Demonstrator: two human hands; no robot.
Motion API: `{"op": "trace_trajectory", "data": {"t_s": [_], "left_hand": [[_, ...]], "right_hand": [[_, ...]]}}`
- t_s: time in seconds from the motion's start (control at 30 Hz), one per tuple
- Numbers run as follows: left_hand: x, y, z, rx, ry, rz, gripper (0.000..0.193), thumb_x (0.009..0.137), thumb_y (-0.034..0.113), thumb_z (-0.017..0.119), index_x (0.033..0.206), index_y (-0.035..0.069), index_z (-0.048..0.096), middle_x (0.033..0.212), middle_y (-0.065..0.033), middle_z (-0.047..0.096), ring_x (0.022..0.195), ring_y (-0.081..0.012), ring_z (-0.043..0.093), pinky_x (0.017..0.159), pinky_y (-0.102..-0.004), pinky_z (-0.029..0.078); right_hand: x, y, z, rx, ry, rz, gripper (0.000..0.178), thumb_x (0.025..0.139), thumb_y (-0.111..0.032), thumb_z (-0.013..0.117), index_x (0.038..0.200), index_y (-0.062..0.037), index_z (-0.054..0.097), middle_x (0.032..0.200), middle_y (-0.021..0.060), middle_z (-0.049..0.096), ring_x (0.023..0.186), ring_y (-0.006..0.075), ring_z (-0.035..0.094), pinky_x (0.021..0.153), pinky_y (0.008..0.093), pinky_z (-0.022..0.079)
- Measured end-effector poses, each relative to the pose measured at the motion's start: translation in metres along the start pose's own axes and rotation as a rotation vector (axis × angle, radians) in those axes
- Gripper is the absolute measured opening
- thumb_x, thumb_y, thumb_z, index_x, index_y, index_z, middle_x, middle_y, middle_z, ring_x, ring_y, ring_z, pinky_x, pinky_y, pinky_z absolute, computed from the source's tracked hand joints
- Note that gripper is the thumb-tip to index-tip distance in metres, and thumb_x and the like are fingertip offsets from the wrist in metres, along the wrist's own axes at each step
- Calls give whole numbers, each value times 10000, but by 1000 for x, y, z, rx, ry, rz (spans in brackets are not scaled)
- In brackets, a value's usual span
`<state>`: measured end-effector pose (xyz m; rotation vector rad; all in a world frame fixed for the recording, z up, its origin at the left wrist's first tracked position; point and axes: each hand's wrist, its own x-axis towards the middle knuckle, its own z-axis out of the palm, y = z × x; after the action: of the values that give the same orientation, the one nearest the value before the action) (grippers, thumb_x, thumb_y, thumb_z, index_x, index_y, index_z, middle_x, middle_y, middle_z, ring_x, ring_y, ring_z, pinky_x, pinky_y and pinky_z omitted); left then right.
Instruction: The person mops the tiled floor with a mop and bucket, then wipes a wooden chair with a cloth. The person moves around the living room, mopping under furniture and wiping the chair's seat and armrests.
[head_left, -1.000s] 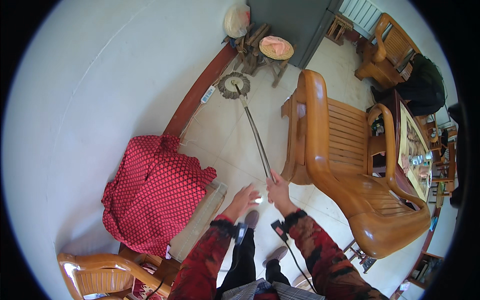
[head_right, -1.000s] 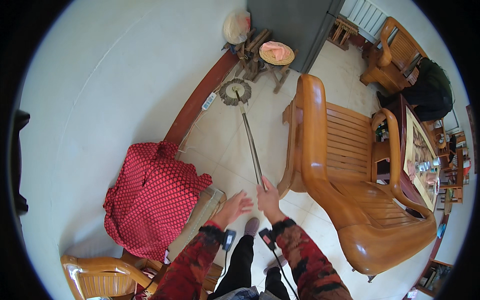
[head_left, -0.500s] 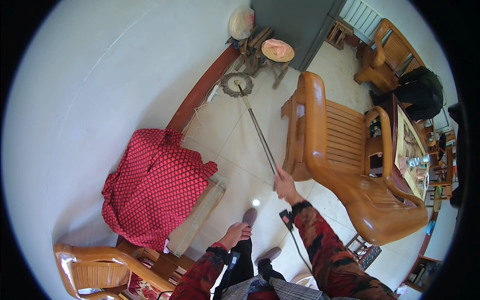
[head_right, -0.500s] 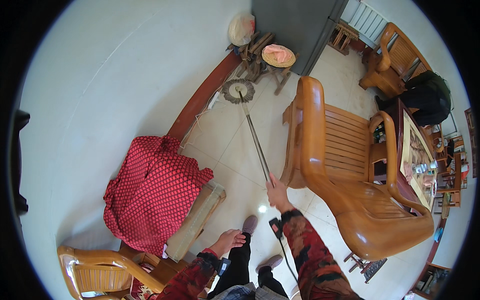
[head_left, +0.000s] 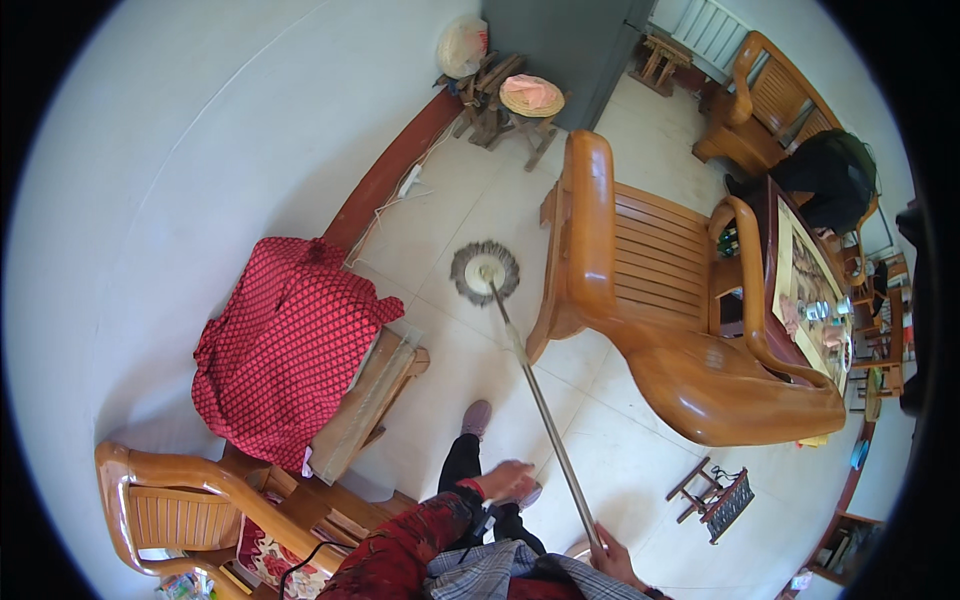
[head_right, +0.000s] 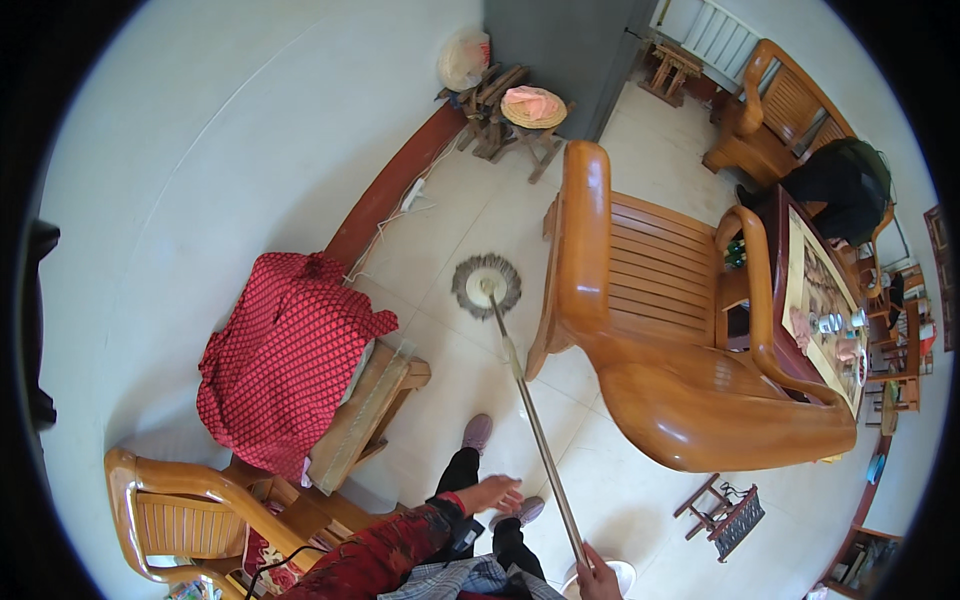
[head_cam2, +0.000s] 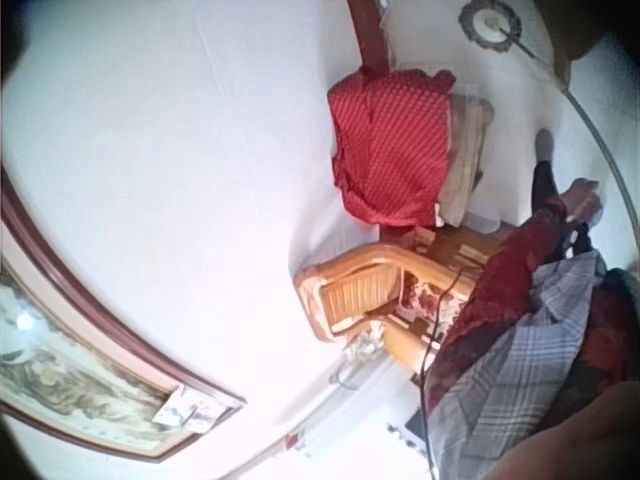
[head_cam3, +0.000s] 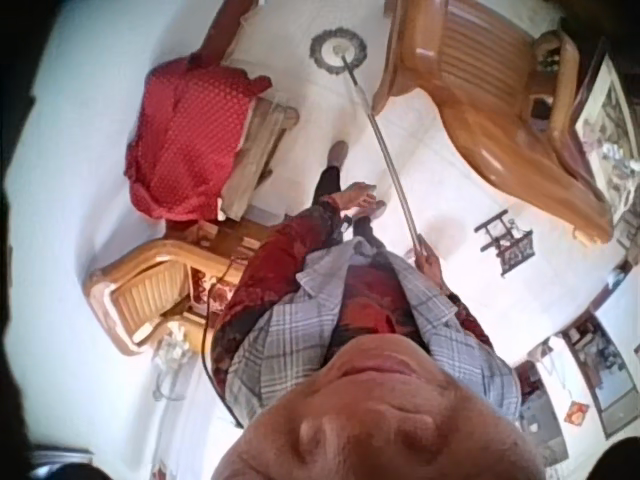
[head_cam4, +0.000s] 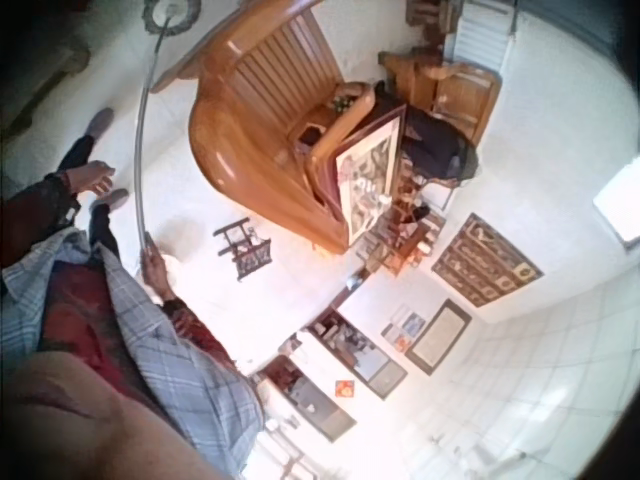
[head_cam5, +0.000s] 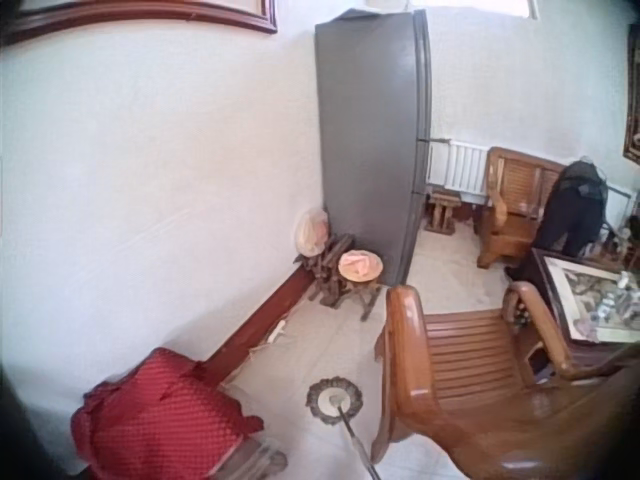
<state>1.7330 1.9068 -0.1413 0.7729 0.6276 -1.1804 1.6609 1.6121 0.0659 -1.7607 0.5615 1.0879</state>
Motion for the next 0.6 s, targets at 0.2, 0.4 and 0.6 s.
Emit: {"op": "trace_trajectory", "data": {"t_s": [0.2, 0.4, 0.6], "left_hand": [[16, -3, 77, 232, -103, 91, 466, 961, 428, 541, 1141, -1, 515, 1039, -148, 655, 856, -226, 682, 677, -372, 561], [29, 89, 30, 365, 159, 191, 418, 957, 439, 520, 1024, 29, 574, 940, -97, 686, 782, -216, 694, 626, -346, 564], [4, 174, -33, 203, 220, 371, 370, 987, 365, 525, 1178, 48, 544, 1050, -97, 646, 874, -189, 644, 733, -323, 530]], "right_hand": [[-32, 33, 21, 183, 115, -52, 540, 942, -120, 579, 1456, -81, 418, 703, -44, 506, 569, 61, 421, 513, 236, 381], [53, -45, 59, -66, 165, -120, 540, 970, -155, 544, 1476, -74, 375, 659, -21, 526, 504, 43, 456, 456, 227, 384], [190, -159, 94, 77, 245, -243, 477, 959, -194, 583, 1421, -134, 479, 596, -7, 518, 399, 70, 446, 347, 252, 360]]}}
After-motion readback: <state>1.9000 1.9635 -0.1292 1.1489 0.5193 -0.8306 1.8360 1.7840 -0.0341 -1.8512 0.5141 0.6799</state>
